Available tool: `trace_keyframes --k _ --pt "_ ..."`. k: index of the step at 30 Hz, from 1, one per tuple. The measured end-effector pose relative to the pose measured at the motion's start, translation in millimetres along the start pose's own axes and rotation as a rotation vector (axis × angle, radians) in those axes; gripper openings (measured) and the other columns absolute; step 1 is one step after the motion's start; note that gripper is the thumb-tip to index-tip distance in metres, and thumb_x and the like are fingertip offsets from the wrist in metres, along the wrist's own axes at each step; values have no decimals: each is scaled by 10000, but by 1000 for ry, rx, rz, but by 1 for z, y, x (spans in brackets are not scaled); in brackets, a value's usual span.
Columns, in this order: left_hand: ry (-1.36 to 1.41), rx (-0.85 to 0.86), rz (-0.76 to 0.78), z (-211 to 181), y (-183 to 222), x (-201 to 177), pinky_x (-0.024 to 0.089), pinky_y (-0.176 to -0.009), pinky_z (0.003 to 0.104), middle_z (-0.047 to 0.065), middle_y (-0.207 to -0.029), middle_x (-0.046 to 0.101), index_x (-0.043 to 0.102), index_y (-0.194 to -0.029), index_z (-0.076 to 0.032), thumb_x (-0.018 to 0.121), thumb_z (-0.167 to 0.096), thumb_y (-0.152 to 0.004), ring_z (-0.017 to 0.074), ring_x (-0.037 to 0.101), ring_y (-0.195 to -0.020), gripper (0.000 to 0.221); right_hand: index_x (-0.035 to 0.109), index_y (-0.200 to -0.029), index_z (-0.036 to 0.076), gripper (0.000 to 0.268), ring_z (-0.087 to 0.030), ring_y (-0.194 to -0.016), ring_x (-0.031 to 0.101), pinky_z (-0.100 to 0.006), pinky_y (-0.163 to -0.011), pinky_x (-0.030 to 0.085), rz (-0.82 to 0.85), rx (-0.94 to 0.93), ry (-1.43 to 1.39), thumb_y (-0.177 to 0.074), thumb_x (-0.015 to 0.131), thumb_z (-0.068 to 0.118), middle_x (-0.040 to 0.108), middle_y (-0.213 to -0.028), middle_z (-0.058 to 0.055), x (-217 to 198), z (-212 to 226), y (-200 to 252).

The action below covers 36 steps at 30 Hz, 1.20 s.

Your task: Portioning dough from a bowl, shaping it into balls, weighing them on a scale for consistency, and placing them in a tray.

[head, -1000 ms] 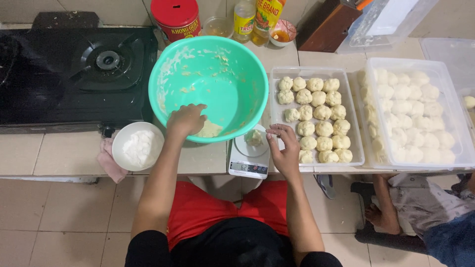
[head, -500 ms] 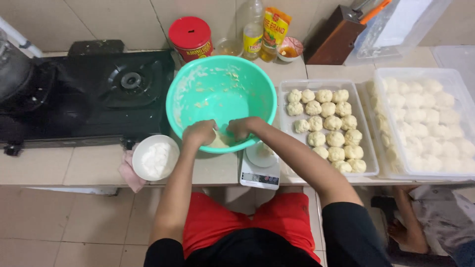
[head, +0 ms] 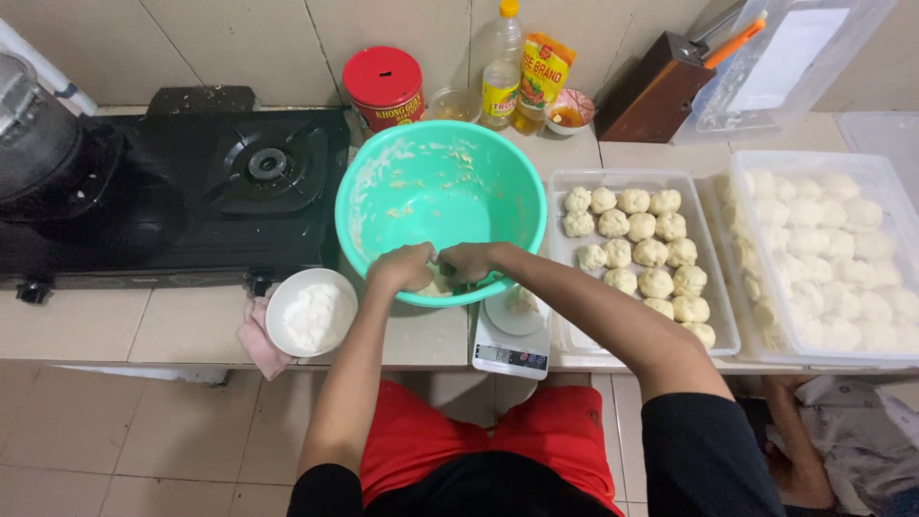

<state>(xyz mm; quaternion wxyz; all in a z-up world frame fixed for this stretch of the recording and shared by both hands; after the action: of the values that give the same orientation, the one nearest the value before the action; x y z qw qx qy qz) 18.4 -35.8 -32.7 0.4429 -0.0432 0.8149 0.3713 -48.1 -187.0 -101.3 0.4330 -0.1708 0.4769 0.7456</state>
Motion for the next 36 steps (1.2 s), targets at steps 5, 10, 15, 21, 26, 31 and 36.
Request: trace_keyframes --k 5,10,15,21,26,31,36 --pt "50 55 8 5 -13 4 498 -938 619 244 -1204 703 540 -1410 -57 537 -217 -942 463 670 -1132 495 494 -1356 -73 574 -355 -973 732 -456 -796 645 90 10 -292 -931 739 227 663 -1185 -305 -9 11 12" --pt "68 87 35 12 -26 12 489 -947 642 281 -1212 688 495 -1430 13 580 -210 -932 495 657 -1127 552 744 -1075 -41 350 -315 -834 736 -460 -744 607 49 1 -145 -958 648 273 745 -923 -200 12 -27 -29" --pt "66 81 30 19 -36 19 536 -760 542 265 -1076 713 352 -1534 33 599 -136 -862 448 704 -940 735 746 -845 -4 293 -449 -794 719 -531 -724 559 -91 -113 137 -899 633 261 734 -813 -252 17 -34 -49" --pt "132 48 33 -29 41 -22 531 -964 600 320 -1366 625 438 -1546 25 652 -273 -946 501 632 -1214 703 749 -894 54 311 -229 -664 712 -434 -772 572 -261 -111 -126 -955 611 326 729 -732 -97 -45 24 21" --pt "168 51 -19 -12 14 -12 531 -1008 604 297 -1426 594 493 -1529 -20 657 -451 -942 485 603 -1273 746 740 -839 2 351 -253 -620 683 -415 -668 581 -290 -195 -440 -967 653 317 696 -699 -166 -46 20 39" --pt "206 34 -47 -1 0 -8 584 -934 591 298 -1397 609 493 -1536 -41 619 -533 -935 482 638 -1217 787 754 -828 0 322 -239 -613 651 -377 -611 569 -380 -259 -679 -980 658 266 663 -680 -170 -50 12 59" --pt "194 27 -6 -6 6 -10 559 -995 583 314 -1472 544 432 -1578 -31 569 -440 -986 492 586 -1291 732 668 -991 -12 142 -234 -859 628 -406 -867 539 -661 -593 -870 -971 630 124 681 -892 -151 -74 55 162"
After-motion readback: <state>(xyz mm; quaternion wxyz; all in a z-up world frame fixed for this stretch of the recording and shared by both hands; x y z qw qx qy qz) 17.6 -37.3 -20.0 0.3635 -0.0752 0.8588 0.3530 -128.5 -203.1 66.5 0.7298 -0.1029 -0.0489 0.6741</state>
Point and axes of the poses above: each hand's wrist, its own y-axis away from the middle knuckle, its own x-axis out of the palm, z = x × y, the point moved 2 cm from there along -y, towards the middle knuckle
